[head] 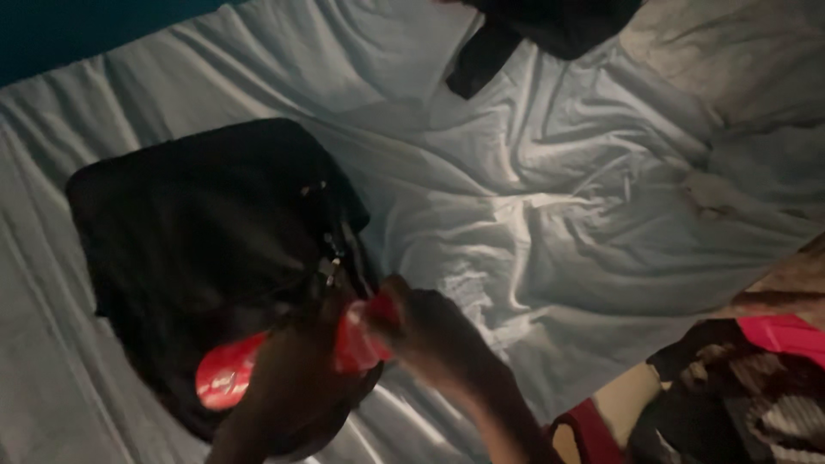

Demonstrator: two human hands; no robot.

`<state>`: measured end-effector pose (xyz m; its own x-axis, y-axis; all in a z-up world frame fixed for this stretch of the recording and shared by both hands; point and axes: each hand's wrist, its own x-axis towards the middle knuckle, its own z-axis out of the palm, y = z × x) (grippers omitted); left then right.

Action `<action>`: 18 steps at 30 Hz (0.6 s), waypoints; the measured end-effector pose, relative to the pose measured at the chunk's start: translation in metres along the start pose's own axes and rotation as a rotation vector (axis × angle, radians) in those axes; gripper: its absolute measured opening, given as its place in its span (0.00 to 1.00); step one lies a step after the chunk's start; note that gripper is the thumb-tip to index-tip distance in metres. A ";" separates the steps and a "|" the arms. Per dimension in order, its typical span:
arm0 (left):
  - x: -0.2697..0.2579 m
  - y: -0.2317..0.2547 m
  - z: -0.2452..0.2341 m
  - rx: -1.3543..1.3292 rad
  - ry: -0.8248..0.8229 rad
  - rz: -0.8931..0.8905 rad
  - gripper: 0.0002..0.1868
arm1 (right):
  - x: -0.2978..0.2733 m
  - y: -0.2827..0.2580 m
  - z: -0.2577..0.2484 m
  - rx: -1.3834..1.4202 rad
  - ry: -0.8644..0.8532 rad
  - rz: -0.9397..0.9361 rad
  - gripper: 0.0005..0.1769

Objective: The person unpacks a black backpack placed on a bed, removing a red water bottle, a small blue item, several pens, a keyring, a white power adapter, and a white cable. The items are placed on the bed beside the bag.

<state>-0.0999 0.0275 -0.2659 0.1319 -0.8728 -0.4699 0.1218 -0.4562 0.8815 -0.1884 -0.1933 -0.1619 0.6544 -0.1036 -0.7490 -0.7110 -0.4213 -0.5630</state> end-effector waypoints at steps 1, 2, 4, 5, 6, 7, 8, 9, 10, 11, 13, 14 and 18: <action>0.003 0.002 -0.005 -0.003 -0.015 0.005 0.41 | 0.001 0.001 -0.003 -0.007 0.041 -0.151 0.30; 0.010 0.003 -0.012 -0.014 -0.032 0.011 0.41 | 0.001 0.004 -0.006 -0.015 0.081 -0.303 0.29; 0.006 -0.006 -0.012 -0.045 -0.068 -0.024 0.41 | -0.004 0.015 -0.001 -0.029 0.116 -0.625 0.28; 0.005 -0.015 -0.013 -0.071 -0.094 -0.035 0.41 | -0.005 0.021 -0.002 -0.053 0.137 -0.806 0.26; 0.004 -0.024 -0.013 -0.096 -0.123 -0.052 0.40 | -0.005 0.026 0.000 -0.076 0.157 -0.986 0.24; 0.006 -0.035 -0.015 -0.136 -0.171 -0.057 0.40 | -0.004 0.029 -0.001 -0.072 0.118 -1.031 0.21; 0.008 -0.046 -0.014 -0.182 -0.224 -0.064 0.40 | -0.003 0.030 -0.003 -0.068 0.079 -1.075 0.18; 0.005 -0.057 -0.013 -0.228 -0.282 -0.078 0.40 | -0.007 0.029 -0.004 -0.061 0.037 -1.110 0.15; 0.002 -0.069 -0.011 -0.299 -0.327 -0.082 0.40 | -0.012 0.029 -0.007 -0.062 0.022 -1.151 0.13; 0.002 -0.084 -0.012 -0.373 -0.376 -0.086 0.40 | -0.012 0.030 -0.012 -0.060 0.008 -1.199 0.10; 0.000 -0.115 -0.018 -0.543 -0.429 -0.095 0.40 | -0.013 0.033 -0.023 0.033 -0.016 -1.272 0.08; -0.001 -0.129 -0.025 -0.687 -0.443 -0.089 0.40 | -0.015 0.037 -0.034 0.124 -0.025 -1.297 0.07; -0.016 -0.158 -0.027 -1.181 -0.383 -0.080 0.39 | -0.014 0.055 -0.059 0.644 -0.135 -1.096 0.11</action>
<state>-0.0949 0.1179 -0.3993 -0.1879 -0.9347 -0.3016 0.9523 -0.2485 0.1769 -0.2216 -0.2685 -0.1612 0.9706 0.1271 0.2042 0.1611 0.2870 -0.9443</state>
